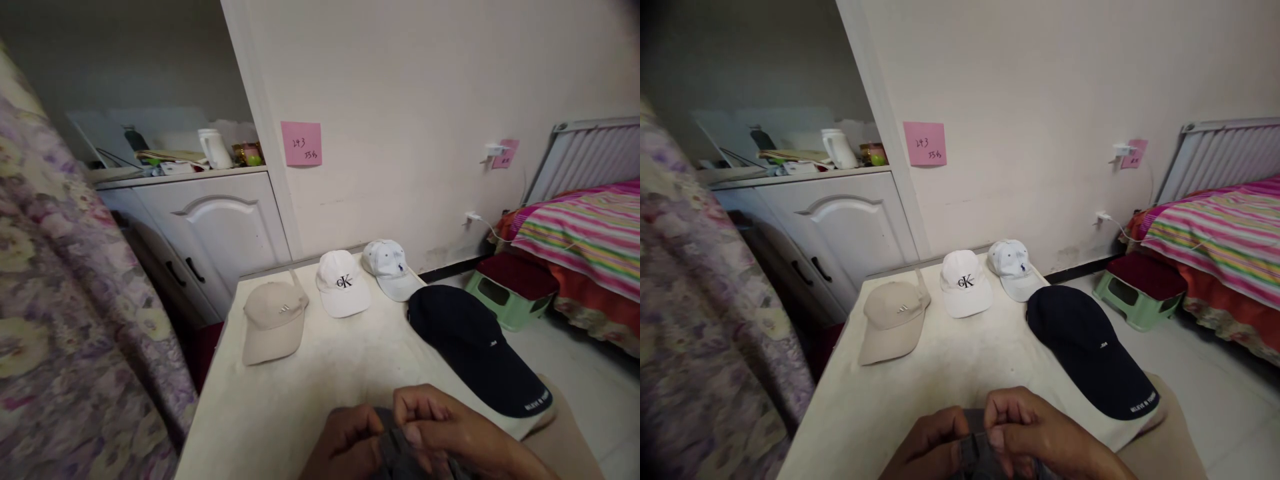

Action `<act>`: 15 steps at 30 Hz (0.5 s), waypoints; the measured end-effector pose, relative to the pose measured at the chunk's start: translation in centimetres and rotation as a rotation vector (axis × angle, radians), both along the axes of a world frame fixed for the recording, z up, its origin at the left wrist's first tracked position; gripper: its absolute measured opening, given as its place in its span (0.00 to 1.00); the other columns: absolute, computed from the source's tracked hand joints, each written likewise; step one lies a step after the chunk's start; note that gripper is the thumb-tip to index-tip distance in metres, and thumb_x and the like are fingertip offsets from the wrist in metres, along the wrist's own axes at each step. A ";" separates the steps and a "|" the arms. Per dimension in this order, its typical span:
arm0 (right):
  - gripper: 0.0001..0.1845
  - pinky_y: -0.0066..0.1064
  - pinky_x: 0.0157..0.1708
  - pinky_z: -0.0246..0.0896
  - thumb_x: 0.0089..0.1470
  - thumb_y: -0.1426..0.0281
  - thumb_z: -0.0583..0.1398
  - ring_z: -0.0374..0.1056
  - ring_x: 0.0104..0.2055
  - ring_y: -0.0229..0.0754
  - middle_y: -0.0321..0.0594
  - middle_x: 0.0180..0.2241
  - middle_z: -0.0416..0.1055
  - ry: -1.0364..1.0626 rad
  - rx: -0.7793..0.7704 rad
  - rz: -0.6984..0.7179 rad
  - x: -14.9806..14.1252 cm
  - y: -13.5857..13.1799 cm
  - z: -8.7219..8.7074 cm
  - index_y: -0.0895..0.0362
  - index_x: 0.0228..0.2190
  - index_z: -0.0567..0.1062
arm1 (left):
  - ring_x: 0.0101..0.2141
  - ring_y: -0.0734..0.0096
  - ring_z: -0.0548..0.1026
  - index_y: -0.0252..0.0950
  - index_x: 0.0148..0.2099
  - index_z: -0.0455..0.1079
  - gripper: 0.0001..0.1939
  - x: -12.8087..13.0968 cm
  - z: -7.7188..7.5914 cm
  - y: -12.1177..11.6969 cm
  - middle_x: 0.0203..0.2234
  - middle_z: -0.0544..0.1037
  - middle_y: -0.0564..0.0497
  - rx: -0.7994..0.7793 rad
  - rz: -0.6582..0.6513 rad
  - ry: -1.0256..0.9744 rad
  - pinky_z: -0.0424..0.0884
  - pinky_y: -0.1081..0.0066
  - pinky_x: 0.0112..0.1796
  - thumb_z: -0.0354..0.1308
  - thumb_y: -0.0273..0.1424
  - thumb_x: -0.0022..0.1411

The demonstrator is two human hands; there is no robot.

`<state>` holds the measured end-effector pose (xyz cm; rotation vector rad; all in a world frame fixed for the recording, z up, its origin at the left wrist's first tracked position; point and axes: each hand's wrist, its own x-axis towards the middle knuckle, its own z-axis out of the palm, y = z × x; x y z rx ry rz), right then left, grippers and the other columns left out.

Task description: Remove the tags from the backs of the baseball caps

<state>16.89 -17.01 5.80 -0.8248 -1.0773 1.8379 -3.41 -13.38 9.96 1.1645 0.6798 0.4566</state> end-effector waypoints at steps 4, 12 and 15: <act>0.10 0.17 0.13 0.46 0.48 0.69 0.68 0.54 0.13 0.27 0.30 0.15 0.68 0.007 0.003 0.016 -0.7 0.1 0.7 0.60 0.25 0.73 | 0.28 0.68 0.70 0.36 0.25 0.70 0.18 0.5 -0.4 0.0 0.23 0.72 0.53 0.056 -0.002 0.031 0.65 0.69 0.34 0.68 0.44 0.53; 0.22 0.17 0.12 0.49 0.53 0.53 0.66 0.57 0.13 0.28 0.33 0.18 0.72 -0.054 0.071 0.028 0.1 0.4 0.3 0.61 0.31 0.74 | 0.27 0.69 0.69 0.34 0.26 0.71 0.17 0.2 1.5 -0.3 0.22 0.73 0.52 0.054 0.010 -0.023 0.64 0.69 0.34 0.69 0.42 0.53; 0.19 0.17 0.12 0.48 0.50 0.58 0.69 0.56 0.13 0.27 0.32 0.16 0.70 -0.061 0.050 0.015 0.0 0.4 0.3 0.60 0.28 0.73 | 0.26 0.69 0.68 0.36 0.24 0.68 0.19 0.1 0.9 -0.3 0.20 0.70 0.54 0.076 0.007 0.036 0.64 0.69 0.33 0.68 0.45 0.53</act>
